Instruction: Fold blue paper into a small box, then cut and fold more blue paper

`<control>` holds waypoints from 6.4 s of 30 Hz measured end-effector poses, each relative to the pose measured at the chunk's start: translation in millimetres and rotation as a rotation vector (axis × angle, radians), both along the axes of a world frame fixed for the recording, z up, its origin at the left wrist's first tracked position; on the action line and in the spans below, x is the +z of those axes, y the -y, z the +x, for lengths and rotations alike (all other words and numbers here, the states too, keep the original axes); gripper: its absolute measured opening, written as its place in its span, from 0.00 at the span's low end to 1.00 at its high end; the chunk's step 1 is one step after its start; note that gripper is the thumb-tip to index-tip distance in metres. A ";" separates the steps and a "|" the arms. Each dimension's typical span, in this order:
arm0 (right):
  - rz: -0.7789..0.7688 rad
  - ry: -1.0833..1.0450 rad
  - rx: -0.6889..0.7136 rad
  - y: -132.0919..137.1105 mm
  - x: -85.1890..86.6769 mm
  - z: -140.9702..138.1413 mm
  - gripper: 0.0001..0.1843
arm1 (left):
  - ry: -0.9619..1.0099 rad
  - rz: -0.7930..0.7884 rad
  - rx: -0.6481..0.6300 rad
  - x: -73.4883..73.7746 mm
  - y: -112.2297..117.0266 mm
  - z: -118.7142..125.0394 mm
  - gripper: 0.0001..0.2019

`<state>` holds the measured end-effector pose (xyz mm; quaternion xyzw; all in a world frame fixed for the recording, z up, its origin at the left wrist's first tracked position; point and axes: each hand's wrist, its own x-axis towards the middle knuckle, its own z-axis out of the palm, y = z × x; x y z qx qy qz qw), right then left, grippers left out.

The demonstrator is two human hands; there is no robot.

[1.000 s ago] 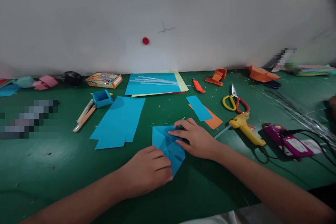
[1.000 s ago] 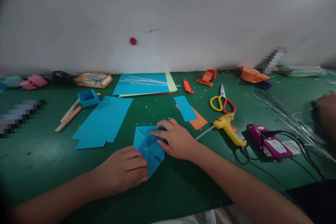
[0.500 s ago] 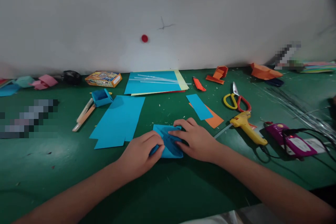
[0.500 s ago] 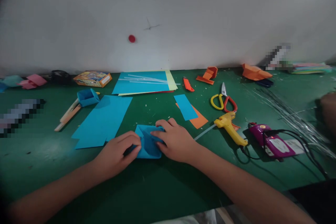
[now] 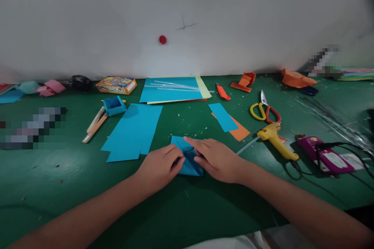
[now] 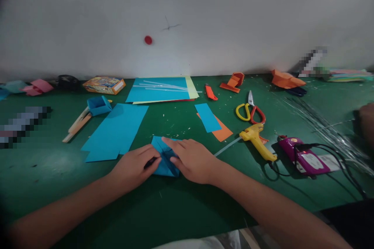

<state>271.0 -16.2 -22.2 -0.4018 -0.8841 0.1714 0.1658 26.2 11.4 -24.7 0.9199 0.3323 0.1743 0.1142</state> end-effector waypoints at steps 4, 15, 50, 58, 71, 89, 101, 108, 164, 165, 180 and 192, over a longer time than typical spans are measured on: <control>-0.021 0.021 -0.039 3.9 1.8 -6.8 0.40 | -0.026 -0.004 0.046 -3.2 -2.6 3.0 0.09; -0.005 0.149 -0.100 6.8 2.3 -17.0 0.36 | -0.017 -0.042 0.060 0.0 -0.4 3.9 0.06; -0.025 0.172 -0.053 5.0 3.6 -10.8 0.37 | -0.207 0.158 -0.255 10.9 24.4 -33.7 0.19; -0.017 0.182 -0.067 5.6 1.3 -12.0 0.37 | 0.074 0.070 -0.190 -3.5 1.4 -42.1 0.14; -0.022 0.171 -0.050 4.6 -1.4 -9.5 0.34 | 0.022 -0.074 -0.269 4.9 -12.0 -51.7 0.17; -0.022 0.125 0.040 -2.6 2.9 1.0 0.32 | 0.067 -0.003 -0.289 -0.9 -17.9 -53.1 0.07; 0.162 0.087 0.256 -4.1 10.6 13.1 0.17 | -0.012 0.021 -0.124 -3.2 -2.3 -31.6 0.08; 0.112 -0.014 0.152 -10.9 5.6 20.8 0.23 | -0.014 0.020 -0.222 8.1 -17.4 -33.4 0.08; -0.115 0.295 0.177 11.9 24.5 21.9 0.43 | -0.174 -0.165 -0.208 4.2 -39.5 -15.9 0.21; -0.122 0.299 0.177 12.1 24.9 21.8 0.43 | -0.172 -0.155 -0.215 3.4 -39.8 -16.2 0.20; -0.181 0.303 0.206 12.1 33.4 27.5 0.39 | -0.100 -0.030 -0.304 -1.0 -41.8 -17.0 0.16; -0.082 0.320 0.072 49.2 14.1 21.2 0.34 | -0.094 0.115 -0.344 -2.8 -41.2 -13.7 0.17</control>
